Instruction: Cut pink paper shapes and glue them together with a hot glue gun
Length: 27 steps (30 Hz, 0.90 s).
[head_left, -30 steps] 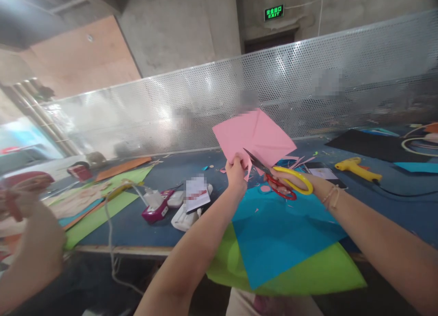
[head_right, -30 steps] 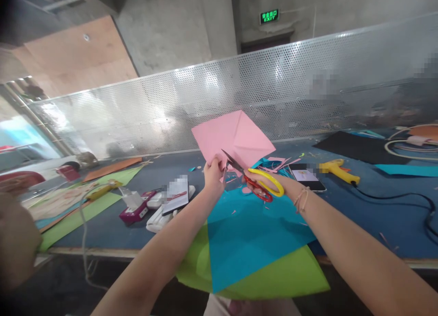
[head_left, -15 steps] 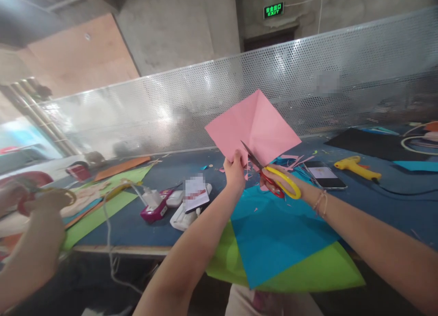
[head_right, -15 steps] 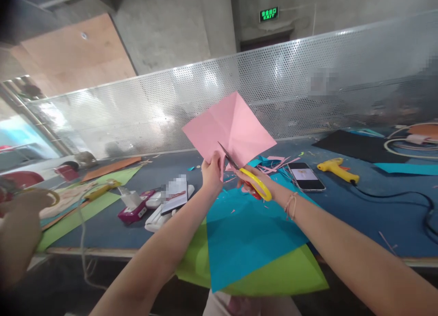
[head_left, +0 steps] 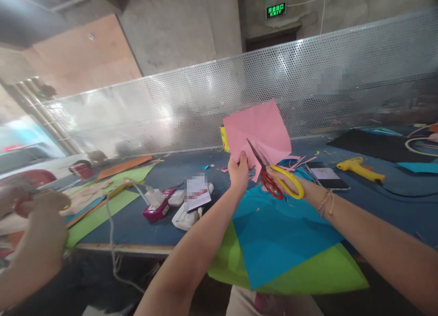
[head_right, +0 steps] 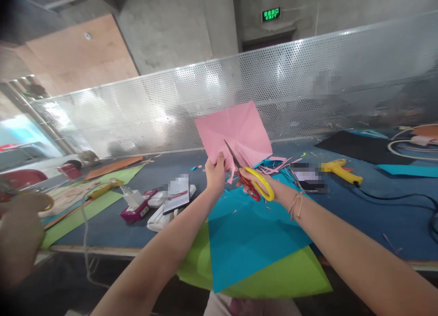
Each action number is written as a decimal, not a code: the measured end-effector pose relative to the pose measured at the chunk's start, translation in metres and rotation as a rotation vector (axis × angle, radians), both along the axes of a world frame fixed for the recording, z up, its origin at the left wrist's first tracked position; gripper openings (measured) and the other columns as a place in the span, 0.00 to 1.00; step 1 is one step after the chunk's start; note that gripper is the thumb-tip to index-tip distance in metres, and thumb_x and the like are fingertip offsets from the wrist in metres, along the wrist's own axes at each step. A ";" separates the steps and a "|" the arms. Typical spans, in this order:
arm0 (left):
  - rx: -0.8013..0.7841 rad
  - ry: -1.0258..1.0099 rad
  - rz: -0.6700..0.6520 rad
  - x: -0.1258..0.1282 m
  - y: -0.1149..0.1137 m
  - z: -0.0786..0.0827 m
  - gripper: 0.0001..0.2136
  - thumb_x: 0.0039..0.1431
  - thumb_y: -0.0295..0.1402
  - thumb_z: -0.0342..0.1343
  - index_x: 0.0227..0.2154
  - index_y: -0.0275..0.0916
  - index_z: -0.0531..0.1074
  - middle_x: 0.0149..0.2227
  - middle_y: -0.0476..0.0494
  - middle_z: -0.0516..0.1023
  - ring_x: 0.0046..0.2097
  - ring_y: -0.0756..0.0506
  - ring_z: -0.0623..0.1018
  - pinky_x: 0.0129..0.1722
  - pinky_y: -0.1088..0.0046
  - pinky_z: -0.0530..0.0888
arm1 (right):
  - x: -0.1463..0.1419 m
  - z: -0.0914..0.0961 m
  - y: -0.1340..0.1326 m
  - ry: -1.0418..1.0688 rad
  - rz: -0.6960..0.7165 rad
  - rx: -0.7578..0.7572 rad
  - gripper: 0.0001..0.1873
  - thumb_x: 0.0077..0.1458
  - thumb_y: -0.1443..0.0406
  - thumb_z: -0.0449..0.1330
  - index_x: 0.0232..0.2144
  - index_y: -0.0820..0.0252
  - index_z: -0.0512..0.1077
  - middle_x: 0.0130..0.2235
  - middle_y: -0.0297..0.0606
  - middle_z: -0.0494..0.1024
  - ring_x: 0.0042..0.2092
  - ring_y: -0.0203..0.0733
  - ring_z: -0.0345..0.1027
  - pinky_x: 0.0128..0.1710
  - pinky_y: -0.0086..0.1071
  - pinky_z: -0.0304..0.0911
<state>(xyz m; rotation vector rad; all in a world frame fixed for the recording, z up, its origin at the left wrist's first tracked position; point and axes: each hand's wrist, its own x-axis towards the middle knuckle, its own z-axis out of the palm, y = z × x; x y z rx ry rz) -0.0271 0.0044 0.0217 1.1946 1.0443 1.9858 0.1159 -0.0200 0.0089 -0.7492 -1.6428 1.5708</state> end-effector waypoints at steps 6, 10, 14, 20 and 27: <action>-0.183 -0.310 -0.265 0.006 0.001 0.006 0.08 0.45 0.36 0.57 0.24 0.36 0.66 0.19 0.52 0.67 0.22 0.54 0.68 0.23 0.78 0.66 | -0.006 0.002 -0.003 -0.069 -0.142 0.004 0.21 0.44 0.48 0.59 0.25 0.58 0.61 0.16 0.24 0.61 0.14 0.27 0.52 0.11 0.23 0.47; -0.175 -0.311 -0.331 0.008 0.000 0.007 0.10 0.42 0.36 0.59 0.25 0.36 0.66 0.19 0.52 0.67 0.21 0.54 0.68 0.23 0.78 0.66 | -0.005 0.000 -0.003 -0.065 -0.151 0.057 0.22 0.48 0.47 0.55 0.21 0.58 0.58 0.15 0.26 0.61 0.14 0.28 0.53 0.12 0.25 0.50; -0.177 -0.229 -0.348 0.009 -0.001 0.003 0.13 0.42 0.39 0.59 0.28 0.35 0.68 0.21 0.49 0.70 0.23 0.51 0.71 0.24 0.75 0.67 | -0.004 -0.001 -0.001 -0.102 -0.183 0.149 0.22 0.51 0.46 0.50 0.21 0.57 0.60 0.14 0.27 0.60 0.14 0.31 0.53 0.13 0.28 0.52; -0.149 -0.214 -0.382 0.011 -0.002 0.001 0.14 0.43 0.40 0.59 0.30 0.35 0.70 0.23 0.47 0.72 0.23 0.50 0.71 0.23 0.74 0.68 | -0.006 0.001 -0.004 -0.176 -0.266 0.208 0.22 0.52 0.45 0.48 0.20 0.56 0.59 0.14 0.27 0.57 0.14 0.32 0.51 0.13 0.30 0.52; -0.159 -0.235 -0.367 0.012 -0.004 0.005 0.13 0.44 0.39 0.59 0.30 0.34 0.69 0.24 0.46 0.73 0.23 0.51 0.71 0.22 0.75 0.69 | -0.007 0.005 -0.009 -0.236 -0.283 0.279 0.25 0.53 0.43 0.44 0.19 0.55 0.59 0.12 0.28 0.55 0.13 0.33 0.50 0.13 0.30 0.51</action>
